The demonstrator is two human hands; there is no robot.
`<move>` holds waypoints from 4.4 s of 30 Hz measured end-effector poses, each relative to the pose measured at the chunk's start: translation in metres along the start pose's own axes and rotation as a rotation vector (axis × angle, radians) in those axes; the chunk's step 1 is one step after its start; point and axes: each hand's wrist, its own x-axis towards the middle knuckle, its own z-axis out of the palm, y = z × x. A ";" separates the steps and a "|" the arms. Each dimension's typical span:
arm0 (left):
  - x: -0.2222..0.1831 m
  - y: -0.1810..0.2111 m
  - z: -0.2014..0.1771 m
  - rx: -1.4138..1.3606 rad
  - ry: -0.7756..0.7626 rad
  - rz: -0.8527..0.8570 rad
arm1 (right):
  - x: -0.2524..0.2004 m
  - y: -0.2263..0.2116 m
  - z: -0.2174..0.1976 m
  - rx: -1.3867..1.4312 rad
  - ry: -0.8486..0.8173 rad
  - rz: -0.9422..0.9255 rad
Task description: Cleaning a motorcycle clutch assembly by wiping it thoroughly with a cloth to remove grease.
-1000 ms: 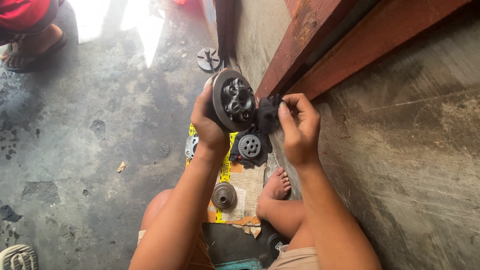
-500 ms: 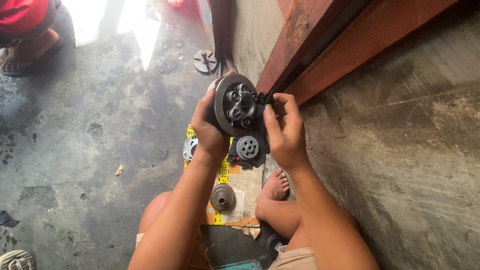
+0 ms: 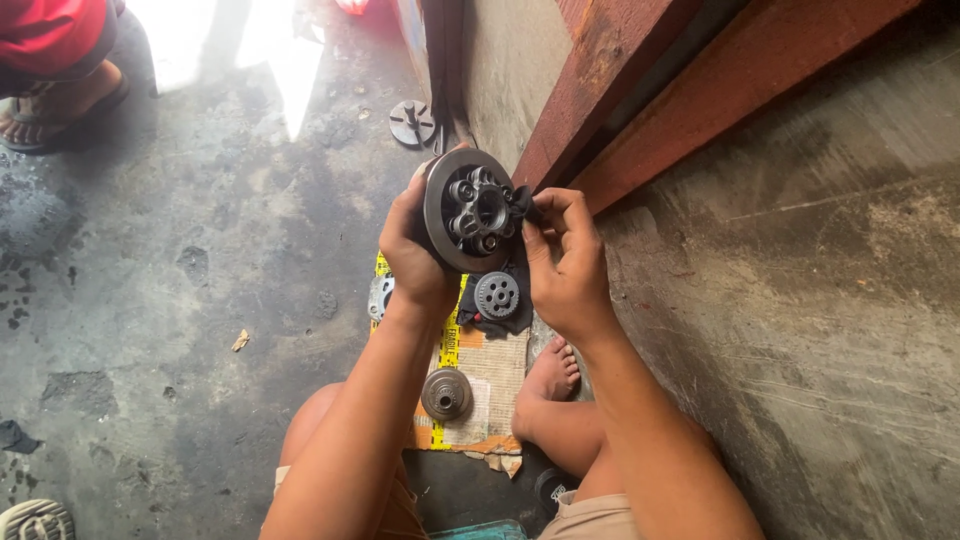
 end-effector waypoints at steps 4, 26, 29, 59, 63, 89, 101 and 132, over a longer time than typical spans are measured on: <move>-0.002 0.002 0.004 -0.052 0.032 -0.014 | 0.000 0.002 0.001 0.007 0.003 0.003; -0.001 0.004 0.016 -0.079 0.296 0.032 | -0.008 -0.010 0.009 -0.065 0.075 0.021; 0.000 0.002 0.016 -0.068 0.321 0.031 | -0.011 -0.012 0.012 -0.080 0.057 0.011; 0.002 0.002 0.015 -0.017 0.360 0.038 | -0.016 -0.010 0.016 -0.161 -0.013 -0.182; 0.014 -0.002 0.000 -0.001 0.349 -0.011 | -0.018 -0.011 0.016 -0.132 -0.037 -0.230; -0.034 0.077 0.009 -0.079 0.224 0.085 | -0.016 -0.060 0.065 0.101 0.205 -0.235; -0.073 0.155 -0.022 -0.091 0.318 0.124 | -0.029 -0.085 0.128 -0.236 -0.196 -0.399; -0.072 0.152 -0.003 0.190 0.167 0.033 | -0.012 -0.081 0.097 0.097 -0.110 0.000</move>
